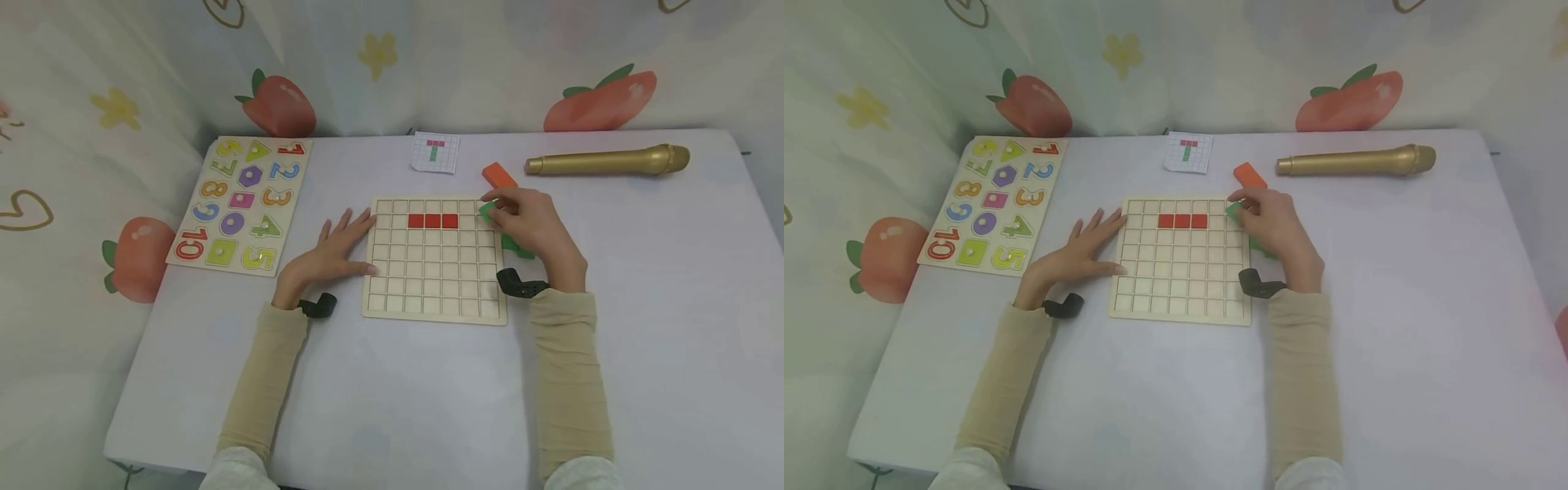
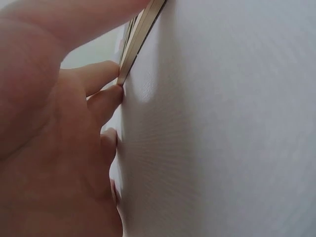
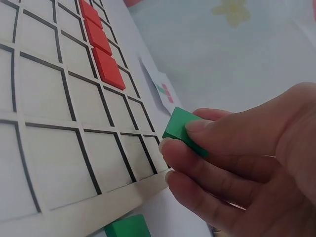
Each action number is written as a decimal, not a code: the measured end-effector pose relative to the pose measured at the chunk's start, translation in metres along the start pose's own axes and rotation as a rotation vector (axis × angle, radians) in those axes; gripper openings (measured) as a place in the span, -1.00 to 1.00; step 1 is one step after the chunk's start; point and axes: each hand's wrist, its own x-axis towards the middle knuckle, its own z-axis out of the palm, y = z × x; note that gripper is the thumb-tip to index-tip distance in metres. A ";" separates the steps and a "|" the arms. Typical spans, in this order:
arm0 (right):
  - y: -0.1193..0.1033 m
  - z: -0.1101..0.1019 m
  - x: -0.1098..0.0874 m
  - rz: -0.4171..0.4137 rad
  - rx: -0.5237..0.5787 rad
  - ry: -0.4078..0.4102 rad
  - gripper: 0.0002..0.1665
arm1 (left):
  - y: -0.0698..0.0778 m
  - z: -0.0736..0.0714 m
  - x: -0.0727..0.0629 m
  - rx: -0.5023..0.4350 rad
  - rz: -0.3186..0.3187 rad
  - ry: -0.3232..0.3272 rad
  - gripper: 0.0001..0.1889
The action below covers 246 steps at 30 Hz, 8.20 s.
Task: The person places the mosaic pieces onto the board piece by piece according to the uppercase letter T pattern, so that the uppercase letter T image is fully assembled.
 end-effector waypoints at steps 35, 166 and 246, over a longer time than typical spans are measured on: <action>-0.040 0.048 0.012 -0.152 0.281 -0.096 -0.55 | -0.004 0.001 0.000 -0.021 0.031 0.004 0.07; -0.041 0.055 0.011 -0.144 0.110 0.047 -0.63 | -0.002 0.001 0.000 -0.026 0.030 0.023 0.00; 0.048 -0.018 -0.021 0.078 -0.126 -0.204 -0.39 | -0.001 0.001 -0.004 -0.001 0.026 0.030 -0.01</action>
